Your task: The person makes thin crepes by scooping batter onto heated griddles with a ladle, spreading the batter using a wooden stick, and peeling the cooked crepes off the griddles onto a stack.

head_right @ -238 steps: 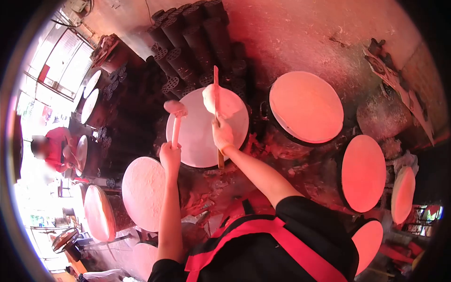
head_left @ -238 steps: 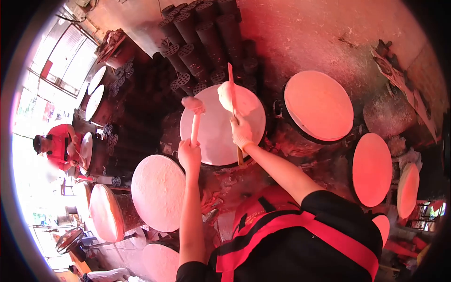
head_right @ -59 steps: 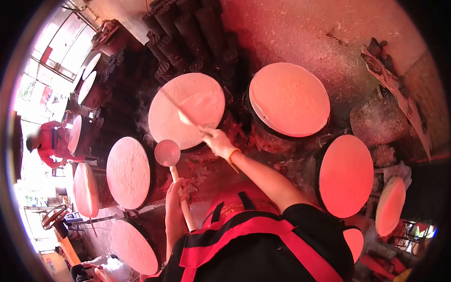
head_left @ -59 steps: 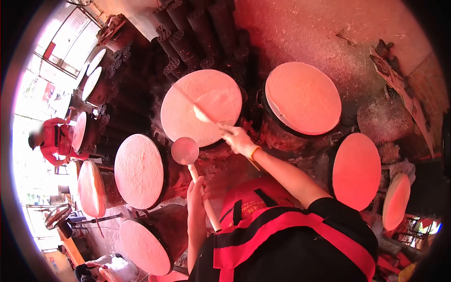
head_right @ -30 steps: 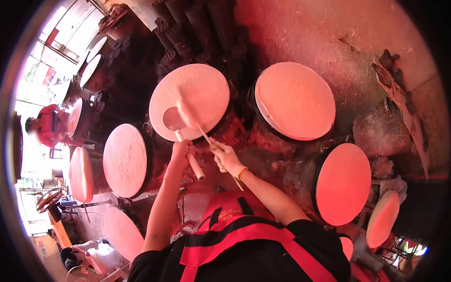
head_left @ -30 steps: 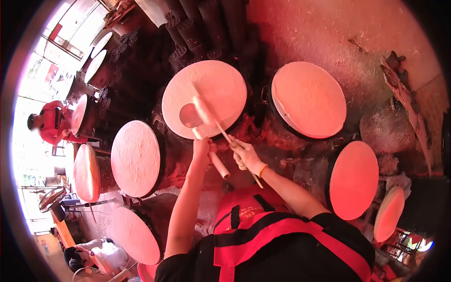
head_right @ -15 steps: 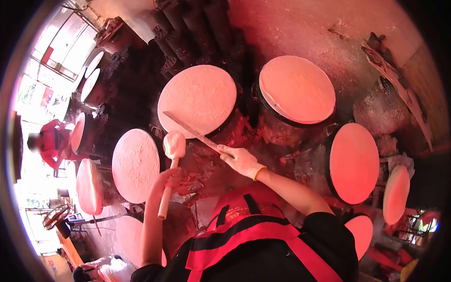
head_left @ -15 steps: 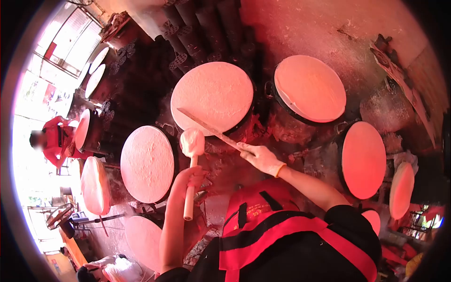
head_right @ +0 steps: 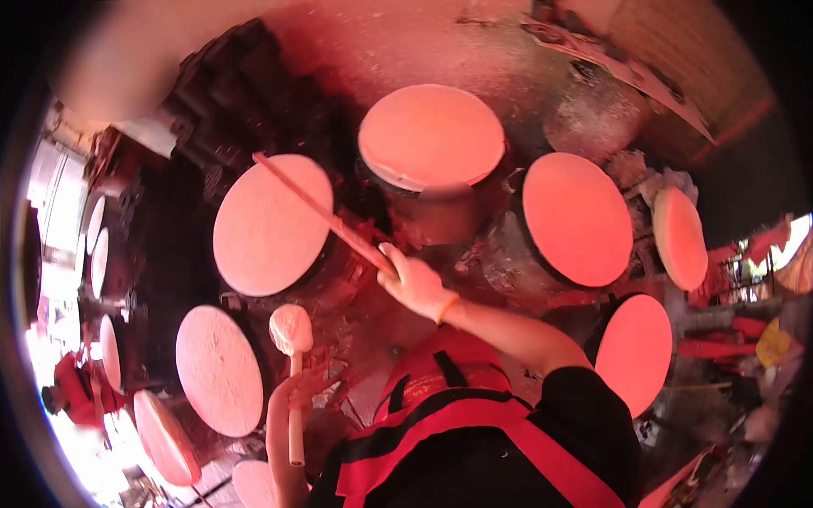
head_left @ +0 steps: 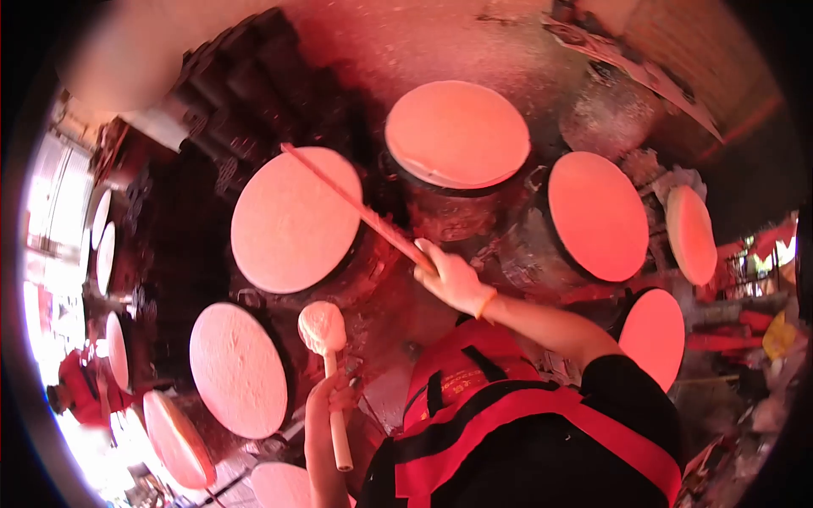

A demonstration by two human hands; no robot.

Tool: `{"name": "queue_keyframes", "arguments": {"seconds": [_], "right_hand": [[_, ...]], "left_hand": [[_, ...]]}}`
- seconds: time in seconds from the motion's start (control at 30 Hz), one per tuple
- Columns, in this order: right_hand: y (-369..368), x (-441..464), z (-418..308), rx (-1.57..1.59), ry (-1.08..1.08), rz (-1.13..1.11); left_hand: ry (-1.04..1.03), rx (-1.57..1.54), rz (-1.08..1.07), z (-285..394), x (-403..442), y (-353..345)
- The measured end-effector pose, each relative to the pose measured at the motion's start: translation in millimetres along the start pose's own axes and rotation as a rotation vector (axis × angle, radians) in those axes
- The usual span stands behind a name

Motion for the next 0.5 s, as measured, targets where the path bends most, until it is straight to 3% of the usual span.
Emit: {"name": "queue_keyframes", "arguments": {"seconds": [0.07, 0.13, 0.33, 0.47, 0.5], "right_hand": [[18, 59, 12, -0.223, 0.114, 0.026], [25, 111, 36, -0.429, 0.376, 0.168], [37, 192, 80, -0.544, 0.504, 0.187], [61, 209, 87, -0.540, 0.493, -0.040], [70, 223, 80, -0.421, 0.461, 0.064]], "left_hand": [[0.058, -0.117, -0.009, -12, 1, -24], [0.134, -0.251, -0.107, -22, 6, -49], [0.147, -0.426, -0.198, -47, 17, -143], [0.136, -0.445, -0.225, -53, 27, -183], [0.129, -0.424, -0.225, -52, 30, -193]]}}
Point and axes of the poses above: each hand's wrist, its own x-axis towards the middle knuckle, its own y-axis out of the back of the hand, z = x × y, the point moved 4 cm from there along x, towards the middle knuckle, and after that the axes turned 14 degrees about z, right-handed, at the moved point
